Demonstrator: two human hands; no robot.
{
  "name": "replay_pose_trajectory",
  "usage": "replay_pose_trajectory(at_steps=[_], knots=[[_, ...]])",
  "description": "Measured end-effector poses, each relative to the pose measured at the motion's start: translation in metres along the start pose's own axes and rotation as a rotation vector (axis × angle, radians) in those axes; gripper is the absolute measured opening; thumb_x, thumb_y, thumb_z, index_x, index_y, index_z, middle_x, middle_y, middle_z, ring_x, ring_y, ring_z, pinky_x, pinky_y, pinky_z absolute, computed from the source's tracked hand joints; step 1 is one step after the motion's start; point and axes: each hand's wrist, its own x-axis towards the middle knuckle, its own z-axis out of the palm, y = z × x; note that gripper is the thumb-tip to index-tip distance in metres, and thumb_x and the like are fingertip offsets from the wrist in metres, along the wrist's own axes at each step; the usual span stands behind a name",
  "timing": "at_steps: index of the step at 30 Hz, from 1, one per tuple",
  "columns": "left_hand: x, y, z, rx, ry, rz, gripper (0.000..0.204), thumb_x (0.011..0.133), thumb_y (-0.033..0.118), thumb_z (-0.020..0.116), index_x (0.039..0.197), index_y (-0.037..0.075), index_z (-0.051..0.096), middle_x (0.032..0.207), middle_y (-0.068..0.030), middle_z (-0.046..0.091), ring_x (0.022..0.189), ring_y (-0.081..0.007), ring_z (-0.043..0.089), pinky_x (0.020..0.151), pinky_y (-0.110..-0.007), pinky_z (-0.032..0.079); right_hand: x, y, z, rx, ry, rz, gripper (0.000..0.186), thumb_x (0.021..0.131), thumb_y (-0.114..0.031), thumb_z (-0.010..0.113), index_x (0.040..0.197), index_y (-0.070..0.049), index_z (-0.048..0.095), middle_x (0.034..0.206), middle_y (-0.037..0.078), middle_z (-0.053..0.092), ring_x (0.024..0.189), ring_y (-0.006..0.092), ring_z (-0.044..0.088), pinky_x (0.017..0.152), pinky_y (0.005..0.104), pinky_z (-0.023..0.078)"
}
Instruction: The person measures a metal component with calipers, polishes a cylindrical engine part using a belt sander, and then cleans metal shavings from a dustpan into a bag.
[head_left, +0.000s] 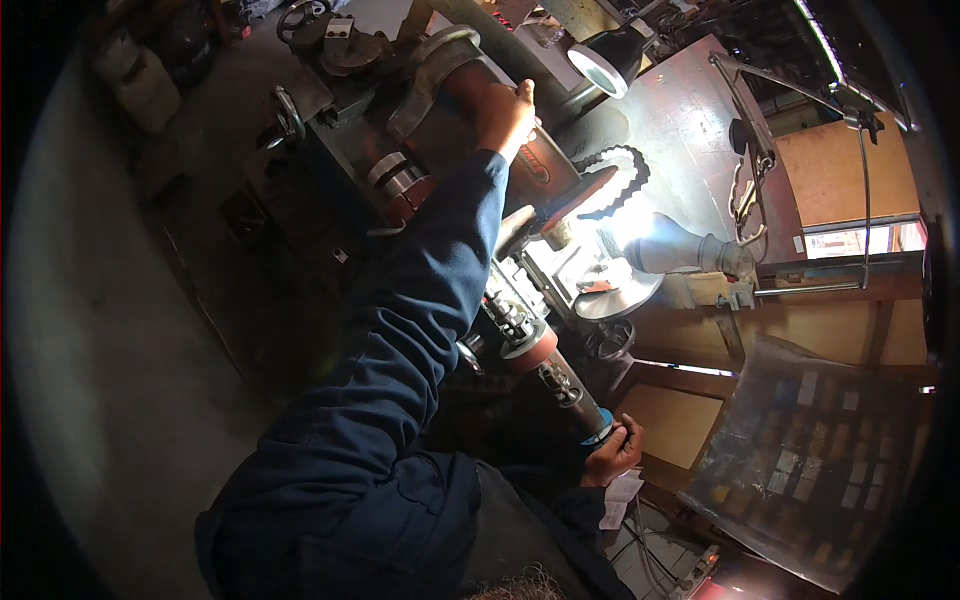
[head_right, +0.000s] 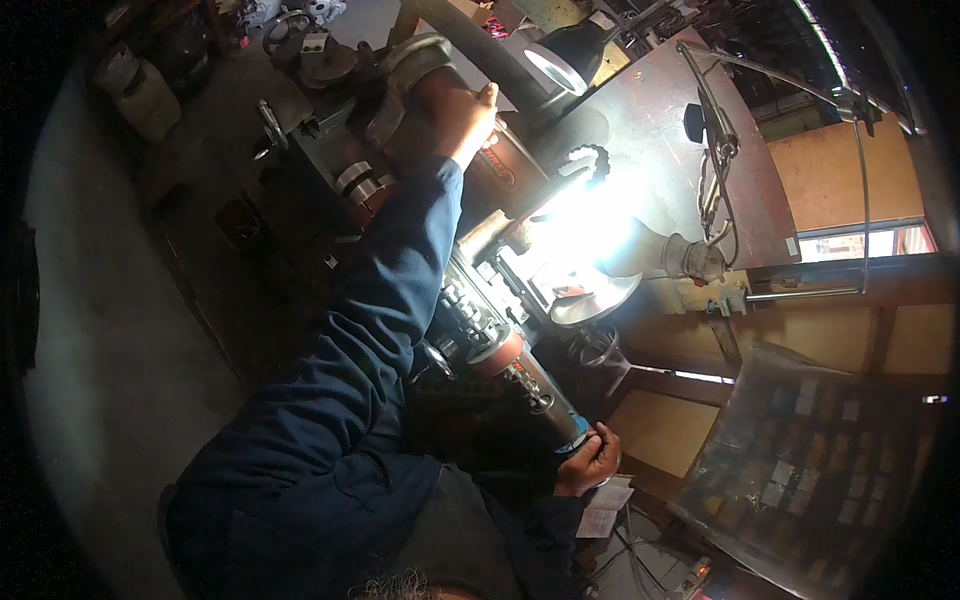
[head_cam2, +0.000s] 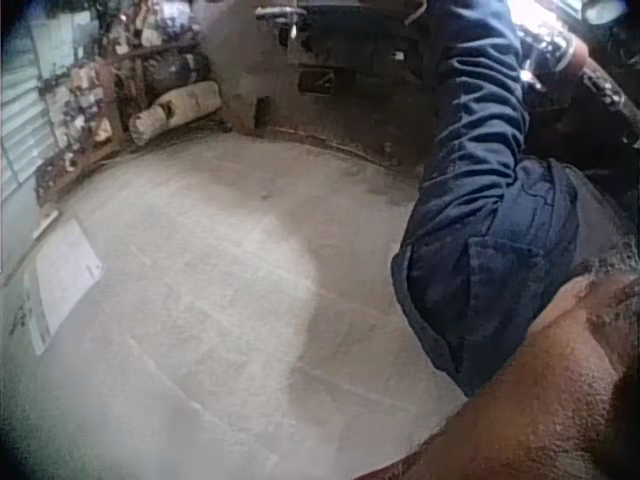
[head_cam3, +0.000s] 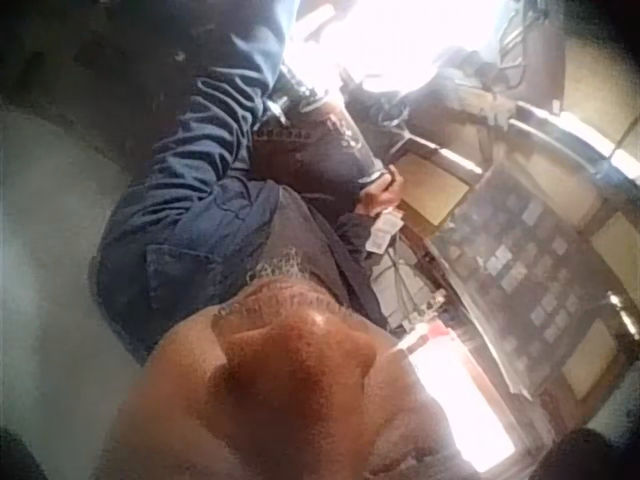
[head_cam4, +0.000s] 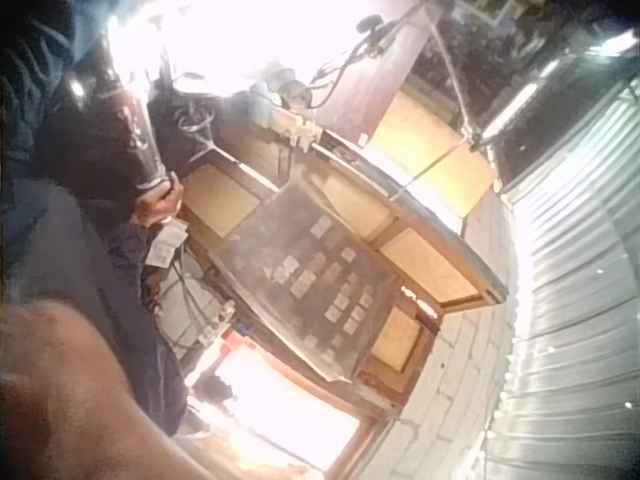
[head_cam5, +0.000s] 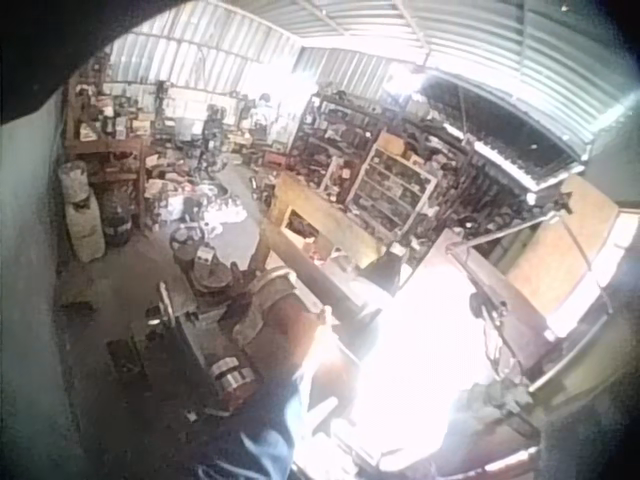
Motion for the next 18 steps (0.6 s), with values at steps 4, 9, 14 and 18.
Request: replay_pose_trajectory(at_steps=[4, 9, 14, 18], knots=[[0.038, -0.024, -0.024, -0.156, -0.136, -0.043, 0.046, 0.105, 0.039, 0.053, 0.086, -0.003, 0.059, 0.068, -0.0168, 0.065, 0.048, -0.0225, 0.061, 0.039, -0.033, 0.046, 0.004, 0.000, 0.008, 0.034, -0.041, -0.005, 0.024, 0.095, -0.005, 0.047, 0.107, 0.005, 0.065, 0.093, 0.009, 0.064, 0.082, 0.0166, 0.060, 0.078, 0.0288, 0.051], [-0.002, -0.013, -0.003, -0.376, -0.051, 0.144, 0.034, 0.105, 0.028, 0.054, 0.085, 0.001, 0.055, 0.069, -0.0141, 0.061, 0.053, -0.0217, 0.060, 0.047, -0.034, 0.050, 0.023, -0.057, 0.003, -0.264, -0.149, -0.162, 0.021, 0.092, -0.004, 0.056, 0.108, 0.003, 0.067, 0.091, 0.012, 0.066, 0.078, 0.0218, 0.064, 0.073, 0.0328, 0.052], [-0.024, -0.030, -0.016, -0.380, -0.161, 0.100, 0.026, 0.101, 0.020, 0.063, 0.111, -0.003, 0.067, 0.105, -0.0129, 0.073, 0.071, -0.0153, 0.067, 0.058, -0.028, 0.055, 0.083, -0.180, 0.045, -0.092, -0.321, -0.573, 0.021, 0.088, -0.003, 0.067, 0.109, -0.002, 0.069, 0.093, 0.014, 0.068, 0.079, 0.0276, 0.067, 0.071, 0.0368, 0.054], [-0.045, -0.034, -0.005, -0.194, -0.095, 0.091, 0.025, 0.103, 0.021, 0.056, 0.106, 0.001, 0.070, 0.091, -0.0097, 0.074, 0.074, -0.0136, 0.067, 0.061, -0.029, 0.056, 0.149, -0.284, 0.142, 0.127, -0.467, -0.801, 0.018, 0.090, -0.008, 0.068, 0.105, 0.001, 0.072, 0.085, 0.020, 0.070, 0.078, 0.0325, 0.069, 0.072, 0.0378, 0.053]])
